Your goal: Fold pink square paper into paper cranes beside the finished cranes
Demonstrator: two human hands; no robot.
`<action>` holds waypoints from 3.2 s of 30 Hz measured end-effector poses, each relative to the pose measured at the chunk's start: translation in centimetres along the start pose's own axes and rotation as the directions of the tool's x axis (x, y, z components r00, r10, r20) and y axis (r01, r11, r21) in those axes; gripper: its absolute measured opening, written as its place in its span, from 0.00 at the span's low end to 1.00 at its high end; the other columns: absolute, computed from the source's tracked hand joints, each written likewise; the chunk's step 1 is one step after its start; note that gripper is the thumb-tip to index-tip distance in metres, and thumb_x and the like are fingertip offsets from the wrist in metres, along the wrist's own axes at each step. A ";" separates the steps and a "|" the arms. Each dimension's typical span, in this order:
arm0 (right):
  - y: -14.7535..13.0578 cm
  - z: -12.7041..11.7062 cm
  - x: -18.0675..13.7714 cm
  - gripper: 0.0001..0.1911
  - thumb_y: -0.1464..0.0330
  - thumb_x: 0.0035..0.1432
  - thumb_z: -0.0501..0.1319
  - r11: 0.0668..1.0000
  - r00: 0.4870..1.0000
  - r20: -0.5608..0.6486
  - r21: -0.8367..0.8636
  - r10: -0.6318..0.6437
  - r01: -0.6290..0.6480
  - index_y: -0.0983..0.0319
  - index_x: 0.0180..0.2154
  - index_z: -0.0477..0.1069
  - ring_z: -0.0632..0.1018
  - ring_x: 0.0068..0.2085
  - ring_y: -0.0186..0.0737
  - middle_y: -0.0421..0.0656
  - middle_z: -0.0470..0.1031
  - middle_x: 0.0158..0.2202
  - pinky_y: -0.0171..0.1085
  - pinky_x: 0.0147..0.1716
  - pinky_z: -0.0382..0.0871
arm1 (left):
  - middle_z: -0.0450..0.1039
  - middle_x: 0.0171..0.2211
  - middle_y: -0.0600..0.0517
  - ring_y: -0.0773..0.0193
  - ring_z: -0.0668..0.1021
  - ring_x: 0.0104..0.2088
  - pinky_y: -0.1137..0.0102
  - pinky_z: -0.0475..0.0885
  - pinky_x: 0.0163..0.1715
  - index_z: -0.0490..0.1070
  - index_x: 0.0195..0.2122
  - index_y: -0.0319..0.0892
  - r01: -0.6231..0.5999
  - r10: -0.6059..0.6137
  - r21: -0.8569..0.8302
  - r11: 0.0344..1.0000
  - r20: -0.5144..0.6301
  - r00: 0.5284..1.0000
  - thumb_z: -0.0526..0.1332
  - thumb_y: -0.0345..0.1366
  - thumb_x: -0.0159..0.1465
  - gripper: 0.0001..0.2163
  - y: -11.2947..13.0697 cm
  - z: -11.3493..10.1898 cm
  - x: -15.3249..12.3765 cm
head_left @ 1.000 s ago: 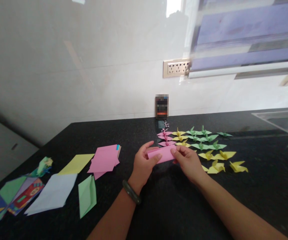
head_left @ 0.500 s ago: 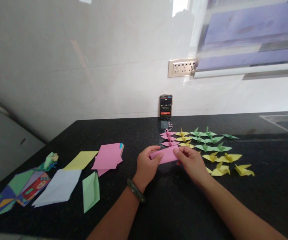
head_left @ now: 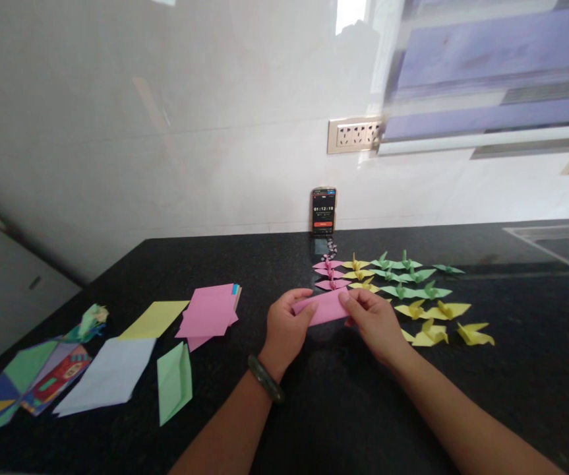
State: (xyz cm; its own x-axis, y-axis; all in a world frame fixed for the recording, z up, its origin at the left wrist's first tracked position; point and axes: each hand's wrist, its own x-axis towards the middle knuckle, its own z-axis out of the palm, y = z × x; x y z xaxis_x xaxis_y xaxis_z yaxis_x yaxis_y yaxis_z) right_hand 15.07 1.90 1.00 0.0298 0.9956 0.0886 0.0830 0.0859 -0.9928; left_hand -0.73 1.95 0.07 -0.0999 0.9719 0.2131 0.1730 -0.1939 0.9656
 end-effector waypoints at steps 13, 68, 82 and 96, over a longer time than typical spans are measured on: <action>-0.1 0.0 -0.1 0.17 0.55 0.48 0.58 1.000 1.000 -0.010 0.023 0.011 -0.011 0.62 0.21 0.64 0.63 0.21 0.31 0.37 0.61 0.19 0.31 0.20 0.63 | 0.72 0.22 0.53 0.68 0.72 0.22 0.75 0.65 0.22 0.72 0.36 0.38 0.075 -0.075 -0.069 0.995 -0.005 0.997 0.64 0.38 0.49 0.14 0.5 0.0 -0.1; 0.7 -0.2 0.2 0.16 0.56 0.51 0.57 1.000 0.999 -0.043 0.029 -0.003 0.005 0.63 0.24 0.66 0.64 0.22 0.31 0.37 0.63 0.21 0.31 0.20 0.63 | 0.78 0.33 0.49 0.63 0.78 0.34 0.71 0.73 0.36 0.76 0.33 0.40 -0.097 0.096 0.087 0.991 0.016 0.995 0.62 0.35 0.53 0.08 0.5 0.2 -0.3; 0.1 -0.2 0.1 0.17 0.54 0.50 0.58 1.000 0.998 -0.067 -0.026 0.014 -0.016 0.63 0.23 0.66 0.64 0.21 0.31 0.37 0.64 0.20 0.31 0.20 0.63 | 0.78 0.32 0.50 0.64 0.78 0.33 0.71 0.73 0.35 0.76 0.32 0.40 -0.102 0.101 0.098 0.990 0.020 0.995 0.61 0.34 0.53 0.07 0.9 0.3 -0.3; -0.2 -0.2 0.0 0.18 0.54 0.50 0.57 0.997 0.997 -0.076 -0.078 -0.015 0.009 0.62 0.22 0.65 0.64 0.20 0.31 0.36 0.63 0.18 0.31 0.19 0.62 | 0.78 0.33 0.50 0.64 0.78 0.33 0.71 0.73 0.35 0.76 0.33 0.39 -0.102 0.099 0.105 0.989 0.031 0.995 0.61 0.34 0.54 0.08 1.0 0.2 -0.3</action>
State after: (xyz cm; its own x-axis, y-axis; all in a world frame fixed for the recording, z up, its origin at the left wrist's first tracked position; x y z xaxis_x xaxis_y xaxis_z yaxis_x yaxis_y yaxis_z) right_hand 15.25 1.92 1.18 0.1047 0.9885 0.1091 0.1607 0.0915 -0.9828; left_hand -0.32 1.47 0.92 -0.0516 0.9517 0.3028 0.2837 -0.2767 0.9181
